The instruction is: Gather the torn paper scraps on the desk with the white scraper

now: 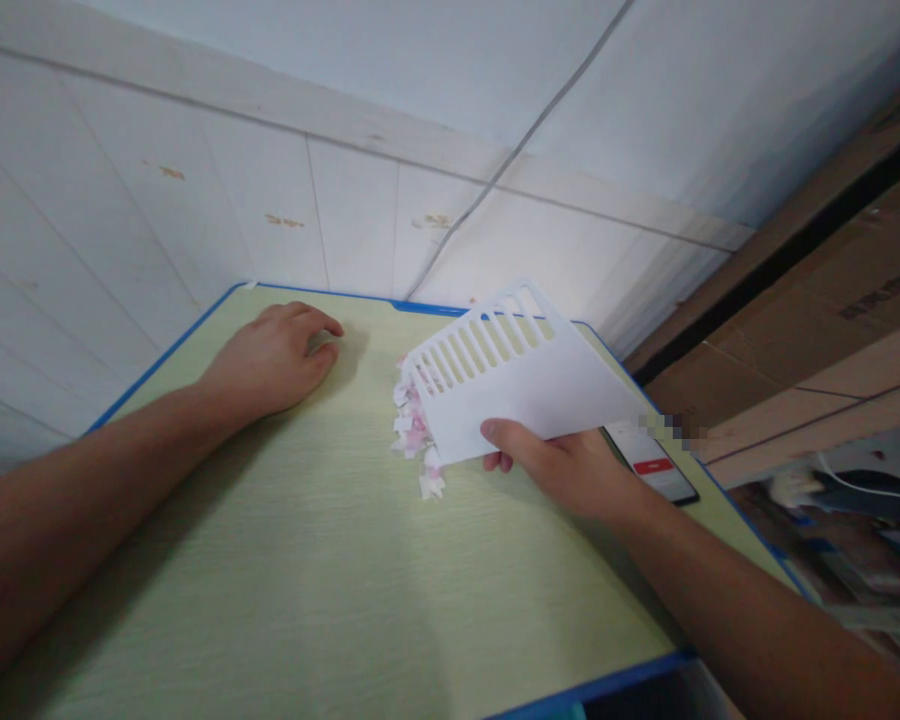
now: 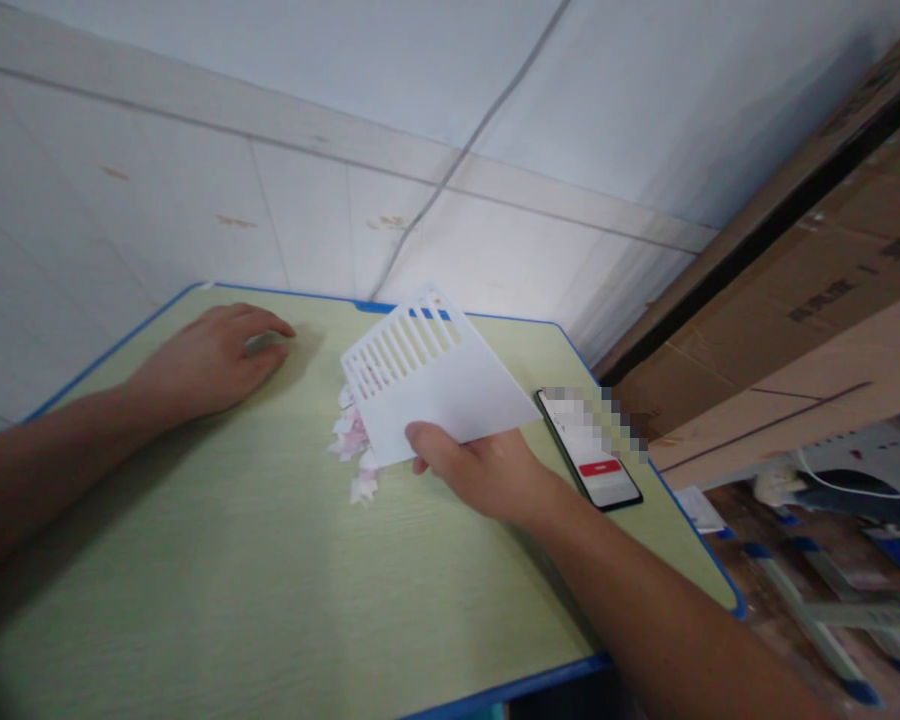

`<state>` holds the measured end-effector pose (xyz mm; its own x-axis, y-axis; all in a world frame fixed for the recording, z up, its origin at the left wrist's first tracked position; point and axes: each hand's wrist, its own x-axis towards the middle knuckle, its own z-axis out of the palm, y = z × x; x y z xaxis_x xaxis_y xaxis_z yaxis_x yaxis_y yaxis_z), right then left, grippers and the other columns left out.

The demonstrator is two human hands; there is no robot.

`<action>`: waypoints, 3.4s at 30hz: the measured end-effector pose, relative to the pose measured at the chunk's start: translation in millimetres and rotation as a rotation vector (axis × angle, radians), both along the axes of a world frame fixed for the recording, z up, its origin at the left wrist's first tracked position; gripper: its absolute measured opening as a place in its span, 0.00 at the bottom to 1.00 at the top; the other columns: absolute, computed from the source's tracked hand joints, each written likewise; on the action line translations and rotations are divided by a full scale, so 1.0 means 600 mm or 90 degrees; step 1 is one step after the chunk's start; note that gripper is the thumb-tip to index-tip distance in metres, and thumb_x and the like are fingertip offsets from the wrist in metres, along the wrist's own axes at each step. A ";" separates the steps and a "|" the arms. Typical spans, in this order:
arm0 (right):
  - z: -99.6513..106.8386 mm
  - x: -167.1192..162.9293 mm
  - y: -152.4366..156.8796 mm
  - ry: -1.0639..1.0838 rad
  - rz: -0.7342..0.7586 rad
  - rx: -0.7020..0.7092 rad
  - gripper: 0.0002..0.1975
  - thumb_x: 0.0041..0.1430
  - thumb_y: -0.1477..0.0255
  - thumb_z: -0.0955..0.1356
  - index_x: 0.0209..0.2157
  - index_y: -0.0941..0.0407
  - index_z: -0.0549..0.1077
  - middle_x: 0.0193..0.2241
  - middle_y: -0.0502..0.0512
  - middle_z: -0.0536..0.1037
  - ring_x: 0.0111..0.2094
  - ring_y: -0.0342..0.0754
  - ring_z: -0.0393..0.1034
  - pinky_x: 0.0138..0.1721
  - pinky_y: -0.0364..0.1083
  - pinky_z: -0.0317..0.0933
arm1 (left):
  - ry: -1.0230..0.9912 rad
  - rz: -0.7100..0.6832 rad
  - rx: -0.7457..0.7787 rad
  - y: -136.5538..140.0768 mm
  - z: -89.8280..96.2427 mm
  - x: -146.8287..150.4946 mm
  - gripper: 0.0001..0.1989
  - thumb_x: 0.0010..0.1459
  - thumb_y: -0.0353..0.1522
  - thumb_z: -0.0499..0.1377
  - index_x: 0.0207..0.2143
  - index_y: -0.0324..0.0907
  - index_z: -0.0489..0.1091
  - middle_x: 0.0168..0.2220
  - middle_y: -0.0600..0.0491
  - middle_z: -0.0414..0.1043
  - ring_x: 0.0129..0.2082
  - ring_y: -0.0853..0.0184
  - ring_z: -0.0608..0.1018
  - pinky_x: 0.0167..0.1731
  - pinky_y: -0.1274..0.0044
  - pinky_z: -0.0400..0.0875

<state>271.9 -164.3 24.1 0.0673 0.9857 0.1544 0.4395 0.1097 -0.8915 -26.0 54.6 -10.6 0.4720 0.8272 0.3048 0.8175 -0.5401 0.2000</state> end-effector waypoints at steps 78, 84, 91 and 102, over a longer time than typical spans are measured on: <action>-0.043 0.000 -0.141 0.105 -0.101 -0.086 0.17 0.66 0.60 0.77 0.24 0.51 0.82 0.25 0.59 0.87 0.27 0.55 0.81 0.35 0.52 0.80 | 0.089 0.063 0.013 -0.041 0.025 0.031 0.34 0.78 0.40 0.44 0.66 0.30 0.82 0.68 0.25 0.80 0.70 0.40 0.79 0.70 0.49 0.76; -0.055 0.010 -0.186 0.120 -0.195 -0.069 0.20 0.70 0.62 0.75 0.22 0.50 0.81 0.22 0.57 0.85 0.26 0.57 0.81 0.34 0.53 0.79 | 0.052 0.068 -0.011 -0.029 0.023 0.025 0.33 0.76 0.42 0.48 0.66 0.34 0.82 0.71 0.28 0.79 0.72 0.36 0.77 0.70 0.45 0.75; -0.059 0.002 -0.191 0.102 -0.191 -0.056 0.18 0.68 0.60 0.77 0.24 0.50 0.81 0.22 0.56 0.84 0.26 0.57 0.82 0.37 0.53 0.81 | 0.068 0.048 -0.015 -0.001 0.021 0.010 0.33 0.74 0.43 0.49 0.64 0.33 0.84 0.68 0.30 0.81 0.71 0.37 0.78 0.72 0.46 0.74; -0.069 0.001 -0.198 0.255 -0.268 -0.041 0.06 0.58 0.67 0.77 0.30 0.51 0.80 0.22 0.50 0.82 0.21 0.51 0.74 0.24 0.49 0.71 | 0.061 0.051 -0.021 0.019 0.009 0.001 0.32 0.74 0.45 0.52 0.64 0.38 0.85 0.67 0.36 0.83 0.70 0.42 0.79 0.73 0.53 0.74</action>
